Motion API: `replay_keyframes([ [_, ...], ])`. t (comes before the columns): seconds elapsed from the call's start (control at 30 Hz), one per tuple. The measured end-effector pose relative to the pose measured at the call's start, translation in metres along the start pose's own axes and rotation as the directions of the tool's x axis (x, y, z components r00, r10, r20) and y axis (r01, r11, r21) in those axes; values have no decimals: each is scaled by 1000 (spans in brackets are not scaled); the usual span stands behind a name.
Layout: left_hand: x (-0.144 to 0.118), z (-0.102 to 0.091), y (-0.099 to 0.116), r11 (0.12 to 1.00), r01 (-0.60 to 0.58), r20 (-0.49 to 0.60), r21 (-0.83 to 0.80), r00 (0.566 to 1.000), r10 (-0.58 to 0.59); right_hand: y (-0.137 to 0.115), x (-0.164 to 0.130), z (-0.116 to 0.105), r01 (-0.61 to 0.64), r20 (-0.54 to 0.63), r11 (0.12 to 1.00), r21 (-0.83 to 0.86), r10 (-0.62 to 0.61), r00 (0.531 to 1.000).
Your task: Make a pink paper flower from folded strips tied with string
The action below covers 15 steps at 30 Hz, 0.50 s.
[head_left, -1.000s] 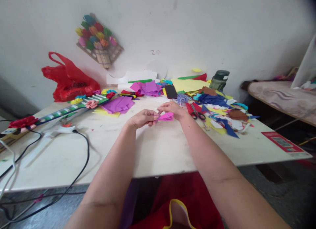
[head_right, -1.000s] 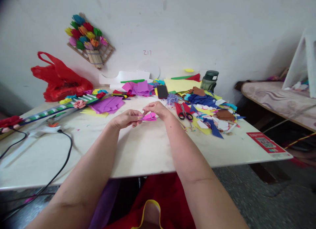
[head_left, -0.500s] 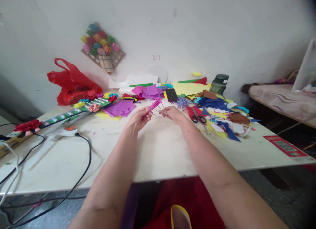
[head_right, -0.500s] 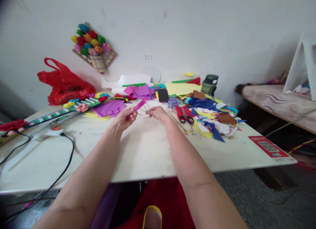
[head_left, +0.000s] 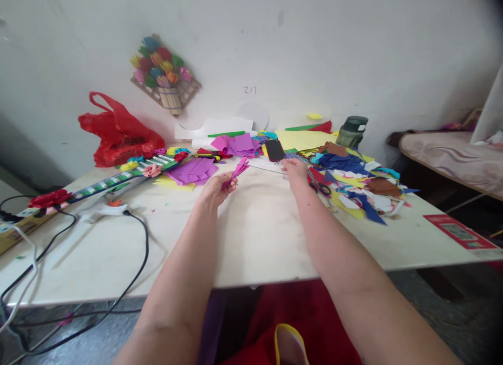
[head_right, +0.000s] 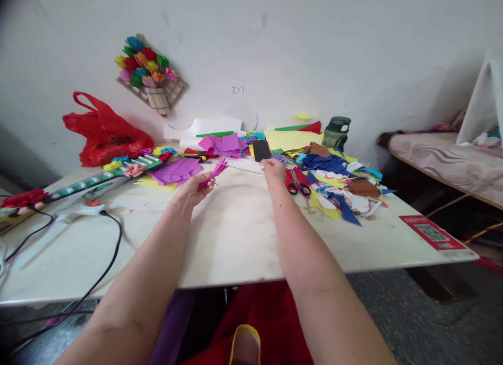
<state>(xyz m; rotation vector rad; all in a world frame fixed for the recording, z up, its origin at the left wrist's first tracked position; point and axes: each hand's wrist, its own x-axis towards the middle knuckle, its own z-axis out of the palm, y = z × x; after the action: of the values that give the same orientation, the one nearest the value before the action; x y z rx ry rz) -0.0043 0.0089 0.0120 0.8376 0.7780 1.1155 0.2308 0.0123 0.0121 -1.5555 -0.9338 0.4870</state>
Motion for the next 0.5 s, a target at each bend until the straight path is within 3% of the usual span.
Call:
replay_keyframes([
  [0.07, 0, 1, 0, 998, 19, -45, -62, 999, -22, -1, -1, -1, 131, -44, 942, -310, -152, 987],
  [0.1, 0, 2, 0, 996, 33, -52, -85, 998, -37, -2, -4, 0, 240, -10, 889, -391, -264, 964],
  [0.17, -1, 3, 0, 992, 69, -42, -102, 996, -73, -7, -11, 7, 387, 79, 831, -399, -389, 918],
  [0.23, -1, 4, -1, 991, 100, -4, -88, 995, -100, -11, -21, 16, 429, 189, 867, -255, -390, 901],
  [0.3, -2, 5, -1, 992, 110, 34, -65, 994, -108, -14, -31, 24, 330, 365, 943, -42, -293, 884],
  [0.33, -2, 5, -1, 993, 106, 48, -54, 993, -103, -14, -36, 27, 245, 470, 968, 58, -243, 849],
  [0.37, -3, 5, -1, 995, 96, 58, -41, 994, -93, -15, -40, 29, 169, 587, 978, 123, -209, 782],
  [0.43, -2, 4, -1, 998, 70, 67, -1, 995, -70, -15, -45, 29, 34, 766, 995, 94, -94, 636],
  [0.47, -2, 3, -1, 998, 59, 72, 26, 996, -61, -16, -46, 28, -11, 806, 995, 100, -75, 587],
  [0.5, -2, 3, -2, 997, 54, 78, 57, 995, -59, -16, -45, 26, -53, 818, 990, 132, -79, 570],
])
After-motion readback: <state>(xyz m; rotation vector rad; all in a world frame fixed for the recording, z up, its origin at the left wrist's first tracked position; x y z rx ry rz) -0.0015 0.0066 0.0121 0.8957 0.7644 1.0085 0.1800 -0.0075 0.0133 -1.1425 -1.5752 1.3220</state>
